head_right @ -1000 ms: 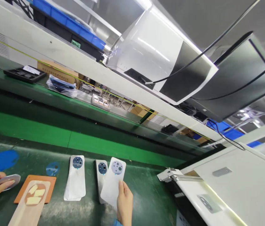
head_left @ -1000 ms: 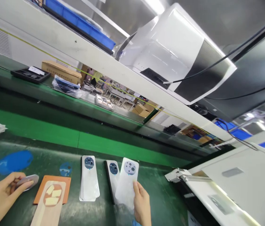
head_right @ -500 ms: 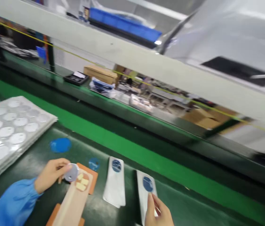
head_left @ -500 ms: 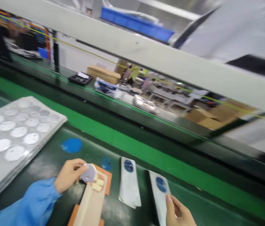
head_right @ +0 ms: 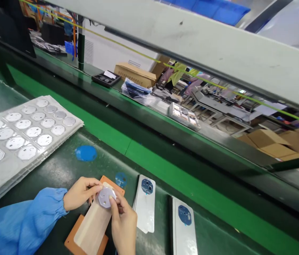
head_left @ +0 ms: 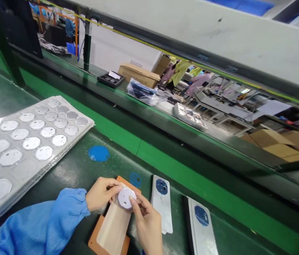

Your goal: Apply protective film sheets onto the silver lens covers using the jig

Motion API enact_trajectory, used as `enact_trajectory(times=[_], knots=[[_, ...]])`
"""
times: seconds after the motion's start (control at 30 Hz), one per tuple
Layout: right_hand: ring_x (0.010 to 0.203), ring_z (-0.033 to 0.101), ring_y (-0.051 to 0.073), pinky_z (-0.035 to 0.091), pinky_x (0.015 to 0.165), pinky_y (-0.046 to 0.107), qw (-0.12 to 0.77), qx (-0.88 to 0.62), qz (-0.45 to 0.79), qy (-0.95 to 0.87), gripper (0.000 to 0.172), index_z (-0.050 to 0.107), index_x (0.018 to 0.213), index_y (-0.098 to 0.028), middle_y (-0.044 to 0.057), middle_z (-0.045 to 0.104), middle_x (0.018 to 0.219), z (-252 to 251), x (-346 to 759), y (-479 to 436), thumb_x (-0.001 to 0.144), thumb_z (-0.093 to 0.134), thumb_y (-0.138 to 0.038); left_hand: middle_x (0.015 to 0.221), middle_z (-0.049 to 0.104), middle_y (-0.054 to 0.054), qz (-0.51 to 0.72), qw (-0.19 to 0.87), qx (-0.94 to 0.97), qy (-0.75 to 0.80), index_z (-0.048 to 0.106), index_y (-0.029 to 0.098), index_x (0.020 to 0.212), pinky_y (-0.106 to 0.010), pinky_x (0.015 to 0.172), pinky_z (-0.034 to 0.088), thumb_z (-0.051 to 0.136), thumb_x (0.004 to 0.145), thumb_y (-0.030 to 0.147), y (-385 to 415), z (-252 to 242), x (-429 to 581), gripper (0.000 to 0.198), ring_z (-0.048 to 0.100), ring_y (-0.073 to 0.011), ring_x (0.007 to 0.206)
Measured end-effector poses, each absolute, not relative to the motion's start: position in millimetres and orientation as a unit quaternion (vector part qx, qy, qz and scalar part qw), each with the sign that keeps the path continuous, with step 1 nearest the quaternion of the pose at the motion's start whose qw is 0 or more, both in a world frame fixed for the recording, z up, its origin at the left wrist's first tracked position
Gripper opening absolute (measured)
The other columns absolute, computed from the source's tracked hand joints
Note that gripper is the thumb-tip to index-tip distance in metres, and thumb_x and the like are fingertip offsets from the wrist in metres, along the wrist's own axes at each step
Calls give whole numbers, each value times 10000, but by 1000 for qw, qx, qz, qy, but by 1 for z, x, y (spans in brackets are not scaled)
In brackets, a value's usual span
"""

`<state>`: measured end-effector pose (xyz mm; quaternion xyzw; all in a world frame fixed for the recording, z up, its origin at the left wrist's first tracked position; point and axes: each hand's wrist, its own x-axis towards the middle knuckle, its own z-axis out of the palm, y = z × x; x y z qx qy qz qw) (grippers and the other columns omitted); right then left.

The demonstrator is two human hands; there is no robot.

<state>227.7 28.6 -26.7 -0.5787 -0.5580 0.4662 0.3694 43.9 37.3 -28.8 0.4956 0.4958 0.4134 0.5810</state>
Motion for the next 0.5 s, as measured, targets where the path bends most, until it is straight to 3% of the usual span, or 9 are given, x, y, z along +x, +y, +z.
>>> enact_trajectory(times=[0.1,0.17,0.3,0.4,0.5], knots=[[795,688,253,566,721,354,374,-619,454,-522,554,680,1055,-129,123,732,924,-35,234,31,753,631,-592,786,697,-42,425,495,539,533,721,159,876,-229,568,496,526,890,319,38,-30,40,252,601,-151,668],[797,691,258,565,698,354,365,-616,465,-521,572,666,1064,-120,134,730,931,-42,232,32,747,634,-595,877,707,-56,428,410,591,547,718,177,922,-281,724,524,522,899,271,39,-32,38,218,615,-186,820],[768,695,244,558,673,333,335,-611,475,-538,557,663,1096,-129,123,734,913,-50,224,31,773,619,-580,1282,603,-87,377,340,703,498,655,216,1148,-433,1057,397,639,844,233,39,-40,38,305,460,-269,1221],[781,694,231,547,705,322,312,-618,458,-558,520,654,1124,-156,97,735,910,-48,221,28,830,564,-575,1422,490,-76,327,340,732,491,621,253,1213,-499,1101,348,716,779,197,38,-48,43,448,333,-307,1342],[733,676,217,521,671,312,296,-632,407,-589,464,661,1088,-173,76,718,859,-45,221,27,865,528,-558,1436,476,-78,314,330,739,496,622,246,1207,-510,1102,357,706,772,148,38,-54,47,455,329,-309,1353]])
